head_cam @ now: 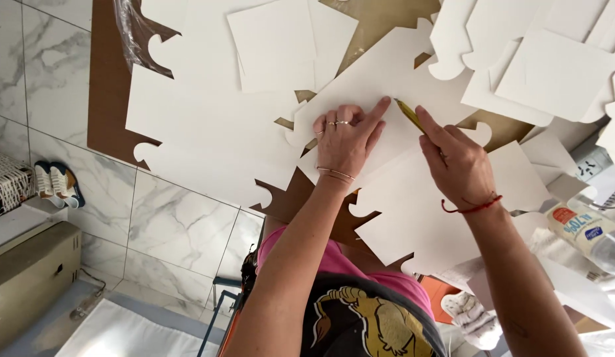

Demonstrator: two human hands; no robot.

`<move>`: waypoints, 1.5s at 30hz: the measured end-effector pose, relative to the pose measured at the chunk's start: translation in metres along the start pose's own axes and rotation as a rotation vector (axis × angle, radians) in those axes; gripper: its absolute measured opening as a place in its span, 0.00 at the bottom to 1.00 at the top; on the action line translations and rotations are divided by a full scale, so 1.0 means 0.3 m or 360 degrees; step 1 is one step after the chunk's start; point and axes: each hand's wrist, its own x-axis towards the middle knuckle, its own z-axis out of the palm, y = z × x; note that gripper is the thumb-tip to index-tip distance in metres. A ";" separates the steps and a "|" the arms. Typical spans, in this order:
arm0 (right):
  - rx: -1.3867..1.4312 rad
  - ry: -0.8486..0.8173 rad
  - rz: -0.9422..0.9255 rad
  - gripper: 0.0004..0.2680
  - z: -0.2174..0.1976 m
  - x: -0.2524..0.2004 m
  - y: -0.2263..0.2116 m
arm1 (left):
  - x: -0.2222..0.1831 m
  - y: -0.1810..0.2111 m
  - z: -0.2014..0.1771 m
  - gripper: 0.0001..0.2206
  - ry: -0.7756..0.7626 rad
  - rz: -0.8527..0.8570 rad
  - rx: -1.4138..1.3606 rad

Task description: Cutting out paper patterns with scissors and scoring fold lines with a utility knife

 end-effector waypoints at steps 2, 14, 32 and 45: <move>0.0007 0.0020 0.0055 0.13 0.011 -0.005 0.002 | -0.008 -0.004 0.012 0.12 0.0013 0.0000 0.0044; -0.0115 0.0016 0.0117 0.14 0.024 -0.005 0.004 | -0.024 -0.009 0.047 0.12 0.0005 -0.0044 0.0091; -0.0177 -0.0163 0.0305 0.15 0.002 -0.051 0.008 | -0.023 -0.011 0.044 0.13 0.0037 -0.0059 0.0106; -0.0192 -0.0204 0.0416 0.15 -0.030 -0.136 0.016 | -0.016 -0.010 0.048 0.12 0.0100 -0.0068 0.0075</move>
